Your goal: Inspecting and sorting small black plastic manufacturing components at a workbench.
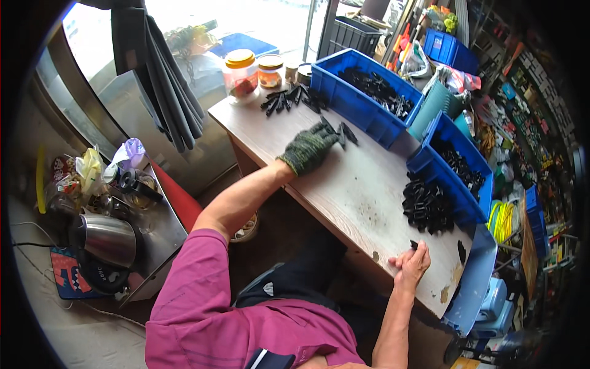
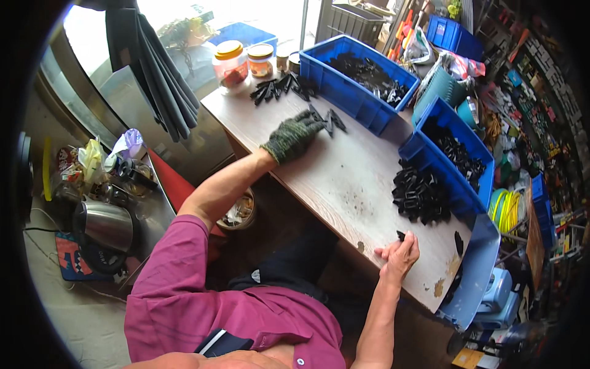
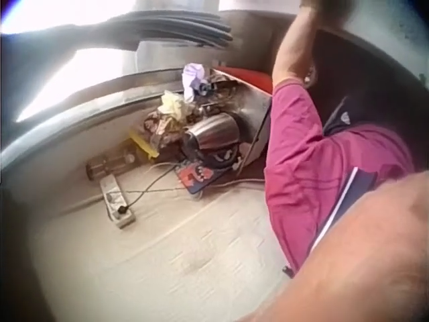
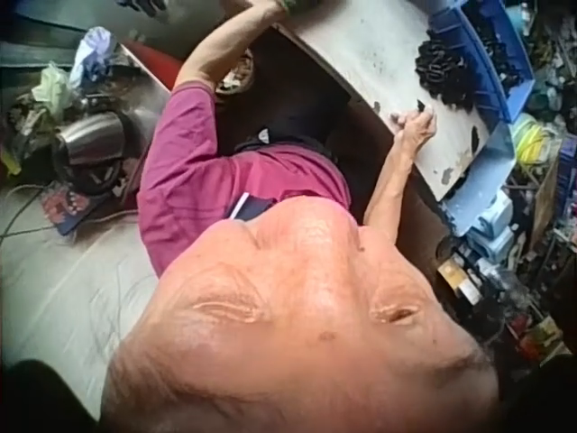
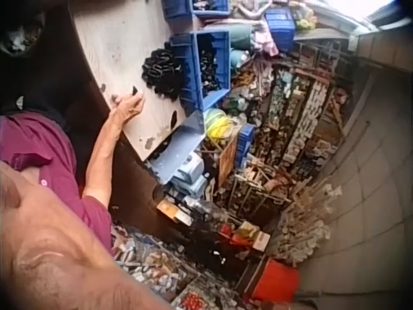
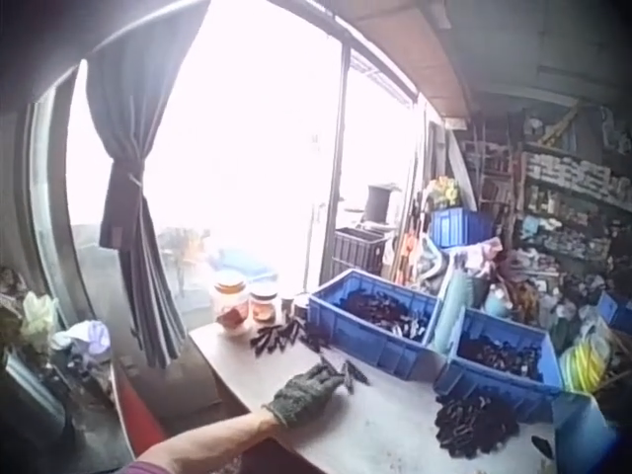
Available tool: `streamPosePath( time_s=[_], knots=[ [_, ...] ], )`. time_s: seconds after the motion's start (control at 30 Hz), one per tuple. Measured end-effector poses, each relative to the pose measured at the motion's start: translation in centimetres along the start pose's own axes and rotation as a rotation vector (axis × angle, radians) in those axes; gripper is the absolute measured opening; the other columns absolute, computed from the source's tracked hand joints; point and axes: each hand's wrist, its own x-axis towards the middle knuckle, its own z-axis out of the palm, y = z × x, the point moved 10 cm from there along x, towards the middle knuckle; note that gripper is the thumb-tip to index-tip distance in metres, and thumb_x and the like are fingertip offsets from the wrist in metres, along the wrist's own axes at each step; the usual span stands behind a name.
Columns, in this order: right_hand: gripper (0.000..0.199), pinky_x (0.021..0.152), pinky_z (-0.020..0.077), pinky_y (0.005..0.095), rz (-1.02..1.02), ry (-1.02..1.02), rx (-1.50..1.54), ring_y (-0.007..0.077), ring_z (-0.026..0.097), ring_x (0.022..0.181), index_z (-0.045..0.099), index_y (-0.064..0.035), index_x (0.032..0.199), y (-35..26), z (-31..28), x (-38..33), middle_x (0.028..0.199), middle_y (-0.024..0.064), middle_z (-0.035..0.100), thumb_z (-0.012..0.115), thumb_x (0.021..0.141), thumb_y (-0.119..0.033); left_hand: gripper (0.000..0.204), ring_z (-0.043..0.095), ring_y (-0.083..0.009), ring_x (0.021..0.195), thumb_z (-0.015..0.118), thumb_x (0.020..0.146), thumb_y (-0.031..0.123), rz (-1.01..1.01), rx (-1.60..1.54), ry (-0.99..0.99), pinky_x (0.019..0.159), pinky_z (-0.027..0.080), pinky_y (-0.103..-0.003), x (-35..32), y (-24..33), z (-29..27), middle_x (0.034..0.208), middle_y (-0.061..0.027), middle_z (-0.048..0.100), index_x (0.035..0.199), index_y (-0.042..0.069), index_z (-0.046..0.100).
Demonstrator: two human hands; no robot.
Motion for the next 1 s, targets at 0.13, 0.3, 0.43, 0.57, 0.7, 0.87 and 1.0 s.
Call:
streamPosePath(
  time_s=[0.13, 0.3, 0.43, 0.57, 0.7, 0.87, 1.0],
  knots=[
    [0.031, 0.037, 0.0495, 0.0330, -0.024, -0.011, 0.033, 0.0110, 0.035, 0.035, 0.047, -0.0121, 0.079, -0.2, 0.3, 0.0, 0.043, -0.0025, 0.032, 0.052, 0.102, -0.033, 0.041, 0.050, -0.0448, 0.128, 0.056, 0.086, 0.008, -0.046, -0.009, -0.080, 0.100, 0.048, -0.053, -0.3, 1.8, 0.6, 0.128, -0.0183, 0.060, 0.127, 0.008, 0.060],
    [0.031, 0.037, 0.0493, 0.0328, -0.035, -0.021, 0.047, 0.0110, 0.035, 0.034, 0.046, -0.0127, 0.079, -0.4, 0.6, 0.1, 0.043, -0.0028, 0.032, 0.051, 0.101, -0.033, 0.045, 0.049, -0.0429, 0.129, 0.057, 0.080, 0.004, -0.107, -0.064, -0.025, 0.100, 0.049, -0.051, -1.3, 1.3, 0.7, 0.130, -0.0188, 0.059, 0.125, 0.007, 0.060],
    [0.031, 0.037, 0.0491, 0.0327, -0.038, -0.012, 0.045, 0.0114, 0.035, 0.034, 0.045, -0.0124, 0.080, -0.2, 0.0, 0.0, 0.044, -0.0022, 0.033, 0.051, 0.101, -0.033, 0.042, 0.051, -0.0414, 0.126, 0.058, 0.075, 0.002, -0.064, -0.075, -0.083, 0.097, 0.050, -0.052, -0.6, 1.7, 0.9, 0.121, -0.0163, 0.061, 0.116, 0.008, 0.064],
    [0.032, 0.036, 0.0490, 0.0339, -0.038, 0.016, 0.045, 0.0118, 0.036, 0.034, 0.045, -0.0125, 0.078, -0.2, -0.1, 0.0, 0.044, -0.0018, 0.032, 0.052, 0.099, -0.035, 0.032, 0.054, -0.0403, 0.121, 0.059, 0.077, 0.007, 0.017, 0.105, -0.100, 0.097, 0.048, -0.051, -0.1, 3.0, 2.0, 0.115, -0.0136, 0.064, 0.109, 0.008, 0.066],
    [0.031, 0.037, 0.0485, 0.0340, -0.040, 0.029, 0.052, 0.0116, 0.035, 0.034, 0.046, -0.0122, 0.079, -0.1, -0.2, 0.1, 0.044, -0.0018, 0.032, 0.052, 0.099, -0.035, 0.024, 0.058, -0.0405, 0.111, 0.062, 0.086, 0.015, 0.048, 0.014, 0.062, 0.093, 0.049, -0.051, 0.4, 3.5, 0.2, 0.110, -0.0148, 0.065, 0.108, 0.008, 0.066],
    [0.030, 0.037, 0.0485, 0.0338, -0.041, 0.007, 0.055, 0.0113, 0.035, 0.034, 0.046, -0.0121, 0.080, -0.1, 0.1, 0.3, 0.043, -0.0021, 0.032, 0.053, 0.099, -0.035, 0.019, 0.058, -0.0384, 0.103, 0.065, 0.087, 0.018, 0.010, 0.002, -0.044, 0.086, 0.051, -0.048, 0.1, 2.6, 0.9, 0.103, -0.0160, 0.063, 0.103, 0.007, 0.064],
    [0.028, 0.038, 0.0487, 0.0334, -0.043, 0.005, 0.067, 0.0117, 0.035, 0.035, 0.048, -0.0124, 0.081, -0.2, 0.0, 0.1, 0.044, -0.0023, 0.031, 0.053, 0.099, -0.033, 0.022, 0.058, -0.0381, 0.103, 0.064, 0.089, 0.022, -0.018, 0.024, -0.047, 0.086, 0.050, -0.051, 0.4, 2.6, 1.0, 0.103, -0.0154, 0.063, 0.104, 0.006, 0.065]
  ],
)
